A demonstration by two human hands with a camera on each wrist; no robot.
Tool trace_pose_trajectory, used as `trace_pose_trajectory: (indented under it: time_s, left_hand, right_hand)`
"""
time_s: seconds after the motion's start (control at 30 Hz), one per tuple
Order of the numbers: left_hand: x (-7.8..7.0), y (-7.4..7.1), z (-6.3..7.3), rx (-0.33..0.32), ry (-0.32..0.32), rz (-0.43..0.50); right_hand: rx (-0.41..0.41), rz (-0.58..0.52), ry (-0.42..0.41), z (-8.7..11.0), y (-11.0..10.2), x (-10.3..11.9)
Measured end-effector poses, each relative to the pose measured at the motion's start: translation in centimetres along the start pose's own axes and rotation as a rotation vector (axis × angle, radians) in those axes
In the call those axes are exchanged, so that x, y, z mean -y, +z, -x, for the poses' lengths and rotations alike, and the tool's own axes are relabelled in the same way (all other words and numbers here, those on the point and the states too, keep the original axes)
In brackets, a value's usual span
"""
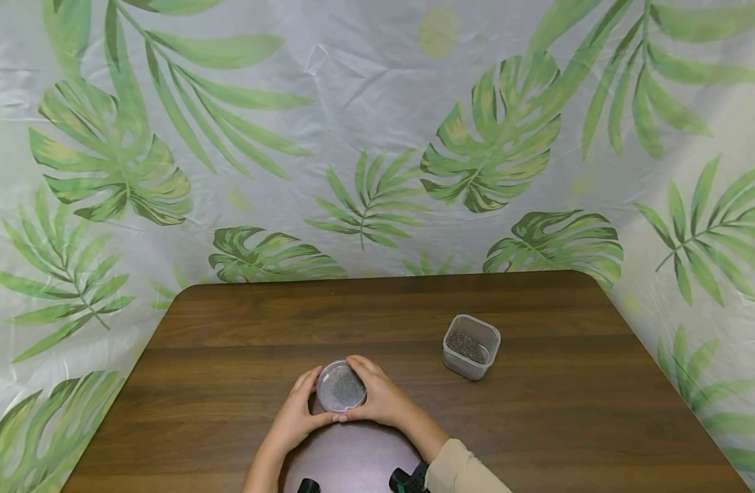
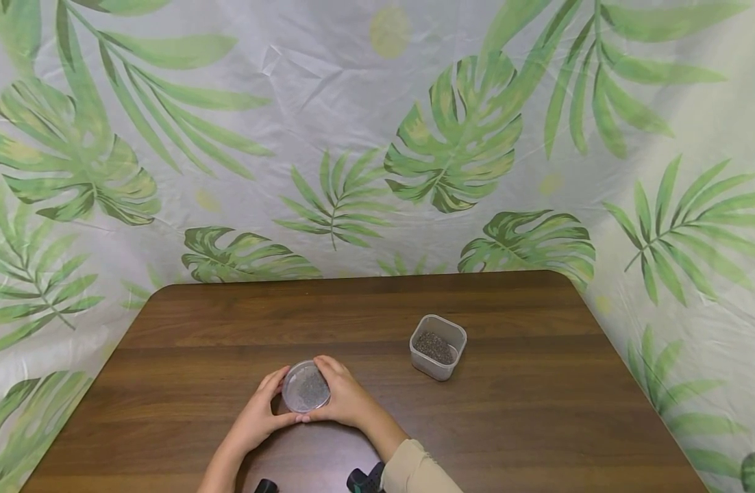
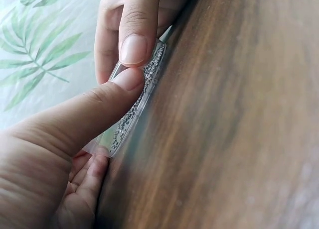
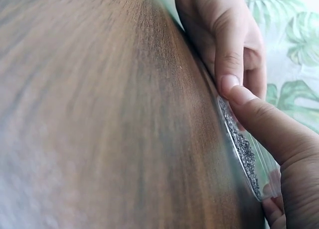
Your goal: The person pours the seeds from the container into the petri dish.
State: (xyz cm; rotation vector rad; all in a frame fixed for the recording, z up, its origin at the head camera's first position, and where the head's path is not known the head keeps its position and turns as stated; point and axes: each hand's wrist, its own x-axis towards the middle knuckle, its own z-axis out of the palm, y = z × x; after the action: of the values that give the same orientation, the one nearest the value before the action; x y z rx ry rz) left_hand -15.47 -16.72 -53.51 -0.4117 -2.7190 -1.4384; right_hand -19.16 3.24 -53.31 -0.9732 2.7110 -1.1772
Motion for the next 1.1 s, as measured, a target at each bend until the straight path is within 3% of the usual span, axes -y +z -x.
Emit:
trace_pose_trajectory:
  time_s: [0.27, 0.57, 0.93, 1.1]
  left_hand:
    - [0.0, 0.0, 0.0, -0.006, 0.005, 0.003]
    - [-0.3, 0.1, -0.1, 0.002, -0.021, 0.033]
    - [-0.6, 0.3, -0.1, -0.023, -0.03, 0.013]
    - [-1.3, 0.3, -0.1, -0.015, -0.081, -0.012]
  right_hand:
    - [-0.029, -0.004, -0.052, 0.0, 0.1, -0.1]
    - [-0.012, -0.07, -0.003, 0.2, -0.2, 0.2]
    - [-0.062, -0.096, -0.03, 0.4, -0.4, -0.1]
    - [-0.046, -0.1, -0.021, 0.5, -0.9, 0.0]
